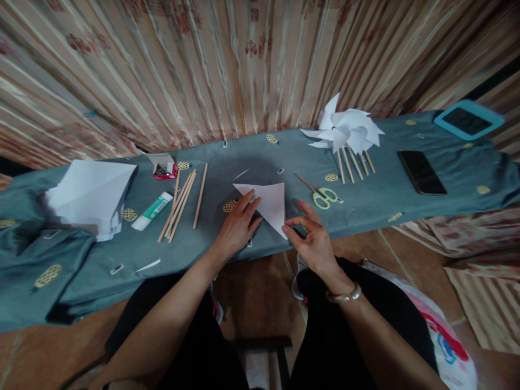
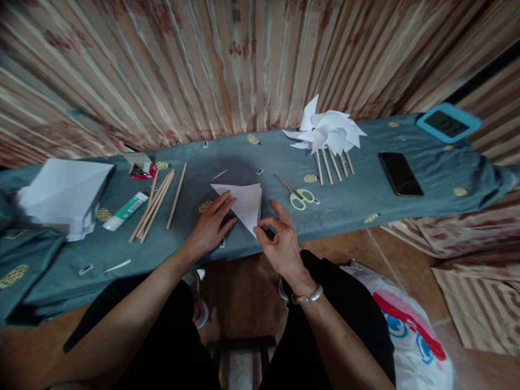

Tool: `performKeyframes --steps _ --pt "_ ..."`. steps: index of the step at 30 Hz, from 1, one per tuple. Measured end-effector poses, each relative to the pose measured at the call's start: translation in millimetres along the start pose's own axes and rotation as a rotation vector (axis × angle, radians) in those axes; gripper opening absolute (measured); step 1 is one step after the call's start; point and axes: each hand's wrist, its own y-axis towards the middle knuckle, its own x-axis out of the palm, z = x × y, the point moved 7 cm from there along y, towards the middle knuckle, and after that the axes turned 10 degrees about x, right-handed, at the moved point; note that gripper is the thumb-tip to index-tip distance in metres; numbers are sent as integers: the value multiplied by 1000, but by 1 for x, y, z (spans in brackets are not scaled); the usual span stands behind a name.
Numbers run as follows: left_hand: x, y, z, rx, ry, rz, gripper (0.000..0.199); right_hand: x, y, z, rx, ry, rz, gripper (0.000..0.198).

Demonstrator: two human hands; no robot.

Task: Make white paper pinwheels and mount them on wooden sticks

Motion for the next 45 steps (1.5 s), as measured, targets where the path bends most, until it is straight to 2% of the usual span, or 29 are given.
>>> performKeyframes --steps 4,8,10,15,22,27,32,36,41,45 --pt "-2 0 1 1 -14 33 62 4 -6 -18 -68 -8 -68 16" --pt "-13 1 8 25 18 111 87 10 -16 -40 -255 -135 -143 25" --pt "-20 0 16 64 67 139 91 16 -22 -47 -337 -206 -186 30" --pt "-31 -3 33 93 263 95 70 26 -30 -55 -428 -320 -237 39" --pt "-51 -8 28 38 348 71 23 35 -22 -55 -499 -373 -286 52" --pt "-61 -15 27 67 301 110 22 32 5 -53 -490 -448 -236 57" --pt "-62 -32 36 139 260 133 22 18 17 -55 -502 -517 -101 37" --pt "-63 -49 40 210 278 145 22 17 3 -44 -552 -526 -173 26" --pt "-62 -69 44 276 205 140 17 13 -16 -31 -582 -437 -238 32" --pt "-56 -72 43 272 188 65 26 10 -19 -29 -568 -399 -260 33"
